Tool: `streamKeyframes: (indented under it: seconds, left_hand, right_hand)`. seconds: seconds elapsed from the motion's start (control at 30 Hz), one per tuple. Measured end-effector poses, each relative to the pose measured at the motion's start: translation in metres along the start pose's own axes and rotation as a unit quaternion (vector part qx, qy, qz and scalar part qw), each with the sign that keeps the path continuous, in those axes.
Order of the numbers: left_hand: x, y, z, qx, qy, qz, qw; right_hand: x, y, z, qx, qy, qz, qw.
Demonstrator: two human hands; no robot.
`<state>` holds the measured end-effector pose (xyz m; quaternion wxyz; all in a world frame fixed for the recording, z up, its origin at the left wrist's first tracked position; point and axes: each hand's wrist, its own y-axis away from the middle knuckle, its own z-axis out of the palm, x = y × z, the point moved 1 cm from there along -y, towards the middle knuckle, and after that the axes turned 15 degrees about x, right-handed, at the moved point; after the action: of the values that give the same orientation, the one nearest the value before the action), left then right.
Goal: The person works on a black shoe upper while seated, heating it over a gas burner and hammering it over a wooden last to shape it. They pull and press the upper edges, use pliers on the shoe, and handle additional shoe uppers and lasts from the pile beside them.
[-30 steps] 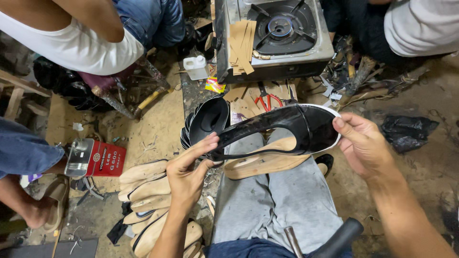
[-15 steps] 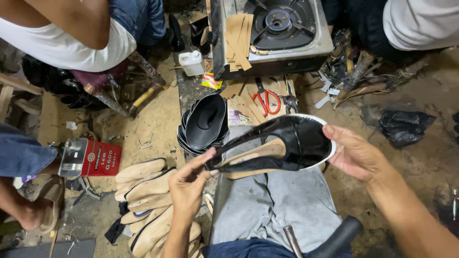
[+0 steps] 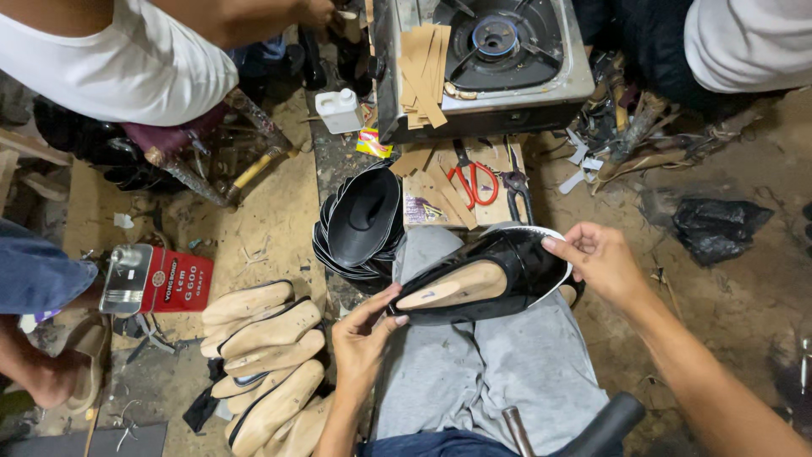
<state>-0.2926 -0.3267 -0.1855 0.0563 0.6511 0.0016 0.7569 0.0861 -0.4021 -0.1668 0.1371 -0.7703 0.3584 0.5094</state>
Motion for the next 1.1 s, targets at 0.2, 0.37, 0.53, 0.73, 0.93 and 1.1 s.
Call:
streamKeyframes:
  seconds: [0.2, 0.37, 0.53, 0.73, 0.93, 1.1]
  left_hand:
    - [-0.007, 0.0, -0.003, -0.006, -0.019, 0.025, 0.999]
    - [-0.001, -0.002, 0.001, -0.024, 0.03, -0.062, 0.997]
    - [0.023, 0.0, 0.012, -0.067, 0.056, -0.037, 0.995]
    - [0.055, -0.009, 0.029, -0.12, -0.006, -0.01, 0.993]
    - [0.062, -0.01, 0.049, -0.145, -0.003, -0.025, 0.989]
    - [0.059, -0.006, 0.042, -0.169, 0.047, -0.033, 0.984]
  right_hand:
    - [0.025, -0.012, 0.002, -0.046, -0.043, -0.01, 0.998]
    - [0.053, -0.016, 0.001, -0.121, -0.223, 0.104, 0.962]
    - [0.082, -0.013, 0.001, -0.135, -0.338, 0.17, 0.916]
    - [0.11, 0.0, -0.017, -0.12, -0.373, 0.195, 0.899]
    - [0.109, 0.015, -0.032, -0.066, -0.31, 0.187, 0.93]
    - [0.093, 0.018, -0.041, -0.063, -0.269, 0.18, 0.944]
